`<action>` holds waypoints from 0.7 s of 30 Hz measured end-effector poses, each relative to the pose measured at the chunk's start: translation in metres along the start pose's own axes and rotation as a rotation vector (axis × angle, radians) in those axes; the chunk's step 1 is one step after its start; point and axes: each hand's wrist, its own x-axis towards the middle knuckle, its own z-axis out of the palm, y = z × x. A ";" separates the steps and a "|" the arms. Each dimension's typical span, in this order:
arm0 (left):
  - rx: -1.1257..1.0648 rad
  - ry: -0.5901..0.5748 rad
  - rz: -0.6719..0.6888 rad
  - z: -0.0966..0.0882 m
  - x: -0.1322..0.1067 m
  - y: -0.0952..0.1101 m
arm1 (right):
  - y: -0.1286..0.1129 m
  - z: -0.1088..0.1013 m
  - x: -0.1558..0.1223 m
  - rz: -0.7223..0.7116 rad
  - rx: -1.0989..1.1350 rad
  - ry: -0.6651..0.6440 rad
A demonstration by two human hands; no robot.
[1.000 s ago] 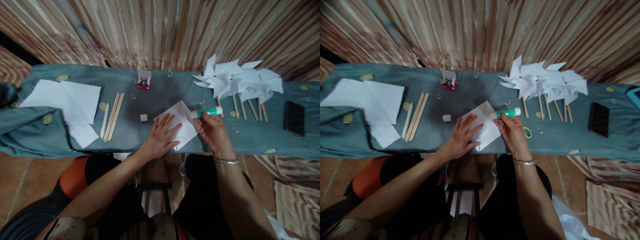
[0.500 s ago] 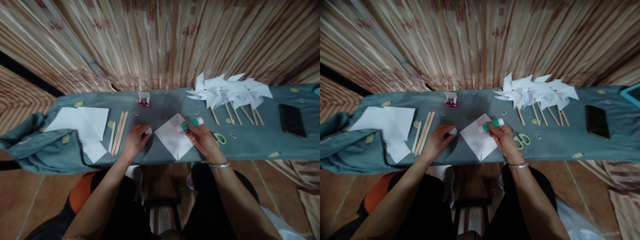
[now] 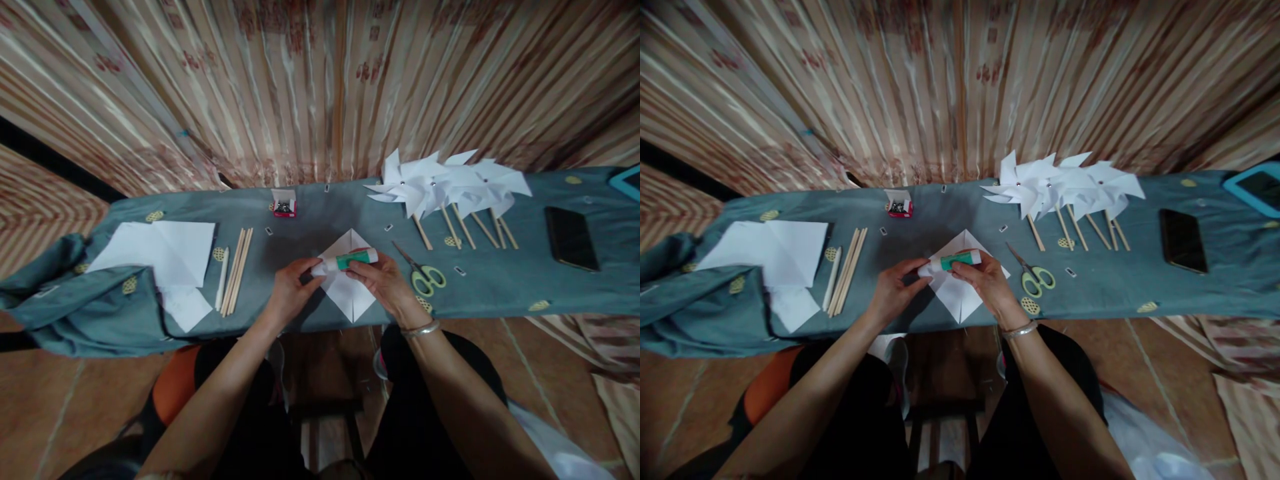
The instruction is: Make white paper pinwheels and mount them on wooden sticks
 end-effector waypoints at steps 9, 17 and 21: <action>0.059 0.008 0.081 -0.002 -0.001 -0.001 | 0.002 0.000 -0.001 -0.021 -0.112 -0.031; 0.039 0.013 0.138 -0.001 -0.004 0.001 | 0.005 0.003 -0.001 0.020 -0.120 -0.046; 0.036 0.021 0.150 0.000 -0.006 -0.001 | 0.008 0.004 -0.002 0.020 -0.125 -0.055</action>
